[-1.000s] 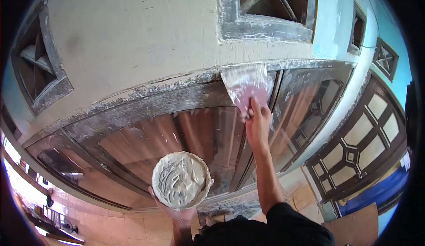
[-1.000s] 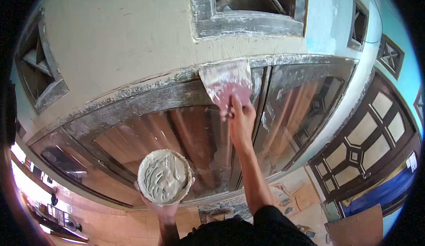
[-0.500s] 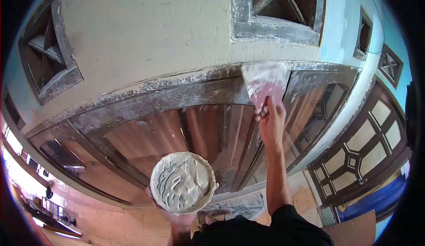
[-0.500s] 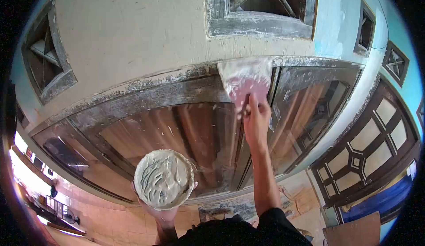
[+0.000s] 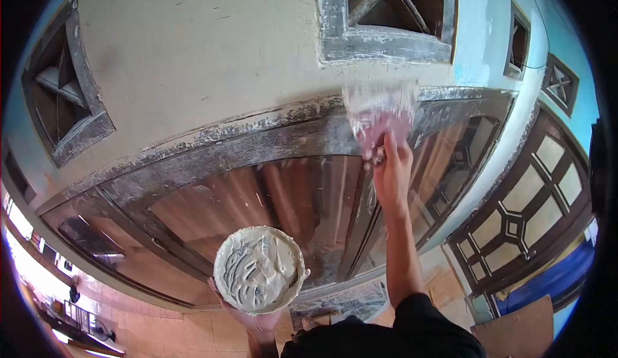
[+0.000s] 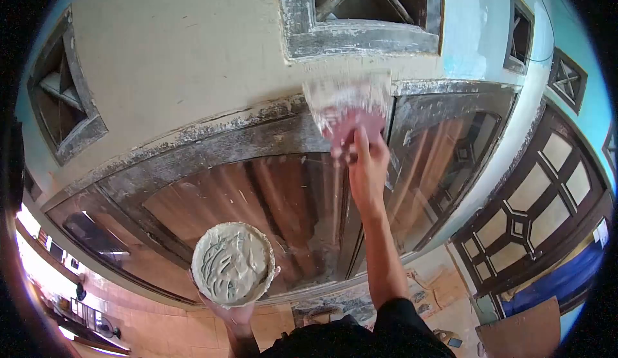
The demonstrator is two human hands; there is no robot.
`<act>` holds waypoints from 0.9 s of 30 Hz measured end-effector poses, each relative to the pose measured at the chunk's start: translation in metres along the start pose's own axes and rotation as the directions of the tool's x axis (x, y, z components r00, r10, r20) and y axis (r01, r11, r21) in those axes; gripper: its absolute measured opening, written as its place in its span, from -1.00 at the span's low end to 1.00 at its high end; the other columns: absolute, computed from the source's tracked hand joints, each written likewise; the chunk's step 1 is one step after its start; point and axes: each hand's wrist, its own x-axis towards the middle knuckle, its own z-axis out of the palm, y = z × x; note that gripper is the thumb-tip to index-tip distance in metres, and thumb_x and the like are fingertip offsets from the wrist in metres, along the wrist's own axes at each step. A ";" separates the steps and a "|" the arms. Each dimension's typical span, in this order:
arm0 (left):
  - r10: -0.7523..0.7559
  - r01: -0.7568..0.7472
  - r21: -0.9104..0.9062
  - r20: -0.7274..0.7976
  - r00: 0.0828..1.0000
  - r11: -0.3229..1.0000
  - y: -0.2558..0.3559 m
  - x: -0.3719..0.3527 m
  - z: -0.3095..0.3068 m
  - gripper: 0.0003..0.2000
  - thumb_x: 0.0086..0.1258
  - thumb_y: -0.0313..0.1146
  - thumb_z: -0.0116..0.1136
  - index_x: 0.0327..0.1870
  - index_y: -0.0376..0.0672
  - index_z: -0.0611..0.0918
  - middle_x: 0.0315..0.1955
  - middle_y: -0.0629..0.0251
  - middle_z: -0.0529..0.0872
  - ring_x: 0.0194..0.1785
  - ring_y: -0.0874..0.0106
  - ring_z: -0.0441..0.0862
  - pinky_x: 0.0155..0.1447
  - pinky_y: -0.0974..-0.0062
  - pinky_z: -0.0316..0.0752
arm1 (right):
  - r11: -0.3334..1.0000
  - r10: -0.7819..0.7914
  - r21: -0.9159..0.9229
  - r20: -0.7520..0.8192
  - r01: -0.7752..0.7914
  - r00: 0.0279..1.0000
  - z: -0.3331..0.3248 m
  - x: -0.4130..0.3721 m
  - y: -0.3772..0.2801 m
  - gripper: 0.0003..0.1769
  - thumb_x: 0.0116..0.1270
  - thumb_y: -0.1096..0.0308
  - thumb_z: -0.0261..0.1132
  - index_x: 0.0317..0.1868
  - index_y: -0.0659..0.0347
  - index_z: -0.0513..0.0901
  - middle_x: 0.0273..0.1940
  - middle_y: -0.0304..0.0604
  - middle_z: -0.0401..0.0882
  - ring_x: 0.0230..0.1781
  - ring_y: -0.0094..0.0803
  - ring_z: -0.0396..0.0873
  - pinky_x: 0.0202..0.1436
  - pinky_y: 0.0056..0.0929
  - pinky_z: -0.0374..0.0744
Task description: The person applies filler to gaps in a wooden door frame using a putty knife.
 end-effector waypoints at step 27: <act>0.017 0.010 -0.066 0.392 0.920 0.998 0.026 0.030 0.058 -0.36 0.39 0.23 -0.30 0.33 -0.03 0.31 0.34 0.21 0.25 0.36 0.09 0.19 0.38 -0.10 0.05 | 0.985 -0.034 0.167 -0.005 0.035 0.999 -0.003 0.012 0.010 -0.76 0.40 0.22 0.15 -0.27 0.24 0.49 -0.54 -0.27 0.50 -0.59 -0.50 0.56 -0.62 -0.53 0.50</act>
